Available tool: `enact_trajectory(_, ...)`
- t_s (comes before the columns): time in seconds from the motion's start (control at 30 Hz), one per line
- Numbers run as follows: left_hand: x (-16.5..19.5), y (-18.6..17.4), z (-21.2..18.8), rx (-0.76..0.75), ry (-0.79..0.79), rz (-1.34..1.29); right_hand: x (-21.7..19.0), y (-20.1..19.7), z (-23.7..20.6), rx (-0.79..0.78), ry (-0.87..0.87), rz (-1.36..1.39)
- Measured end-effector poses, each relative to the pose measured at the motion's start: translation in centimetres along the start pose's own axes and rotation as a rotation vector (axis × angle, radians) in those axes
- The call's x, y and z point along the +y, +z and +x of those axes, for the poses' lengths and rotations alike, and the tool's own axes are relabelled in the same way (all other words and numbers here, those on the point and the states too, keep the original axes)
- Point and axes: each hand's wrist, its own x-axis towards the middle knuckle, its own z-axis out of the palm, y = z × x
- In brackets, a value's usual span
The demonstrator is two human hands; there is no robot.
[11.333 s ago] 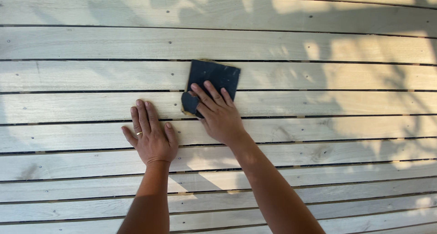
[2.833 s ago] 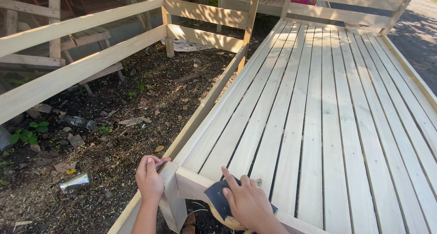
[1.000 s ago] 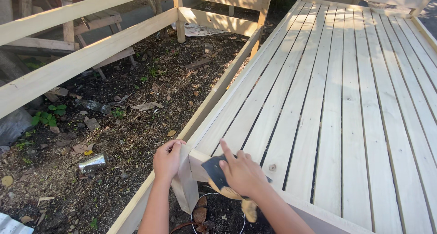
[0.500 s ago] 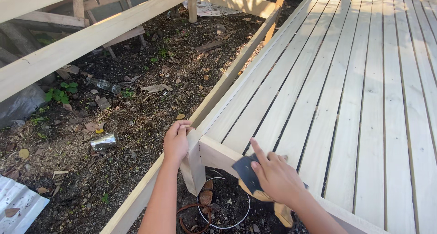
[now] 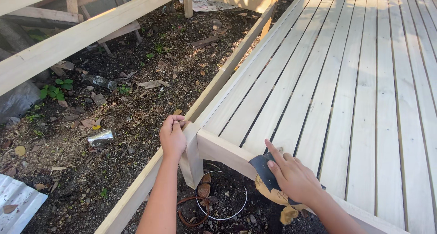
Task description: The person sands a slatted wooden bed frame outdoors using a sheet of sandpaper held by hand. They sand the slat surfaces, then the side rails and the corner leg of the frame, moving around the furniture to reach different areas.
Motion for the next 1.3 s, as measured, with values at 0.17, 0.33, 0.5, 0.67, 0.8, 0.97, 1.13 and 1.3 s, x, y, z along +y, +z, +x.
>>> enact_trajectory(0.17,0.3,-0.1,0.0,0.02,-0.067,0.134,-7.0,-0.3,4.2,0.11,-0.157,0.017)
enact_trajectory(0.33,0.6,-0.4,0.0,0.007,-0.012,0.178,-14.3,0.9,8.9,0.239,-0.306,0.069)
enact_trajectory(0.5,1.0,-0.2,-0.2,-0.005,-0.056,0.197,-3.0,1.2,2.1,0.192,-0.202,0.018)
enact_trajectory(0.67,1.8,-0.2,-0.5,-0.015,0.003,0.349,4.3,-0.2,-2.9,0.098,0.067,-0.043)
enact_trajectory(0.8,1.7,-0.3,-0.4,-0.078,0.052,0.435,-5.2,-0.4,2.1,0.163,-0.158,-0.006)
enact_trajectory(0.97,1.6,-0.8,0.1,-0.13,0.04,0.18,-15.3,-0.9,6.7,0.236,-0.254,0.089)
enact_trajectory(1.13,2.0,-0.7,-0.5,-0.088,0.138,0.464,-4.2,0.2,1.2,0.124,-0.082,0.017)
enact_trajectory(1.3,3.8,5.7,-4.9,-0.331,0.555,0.554,12.3,0.4,-8.0,0.186,0.27,-0.124)
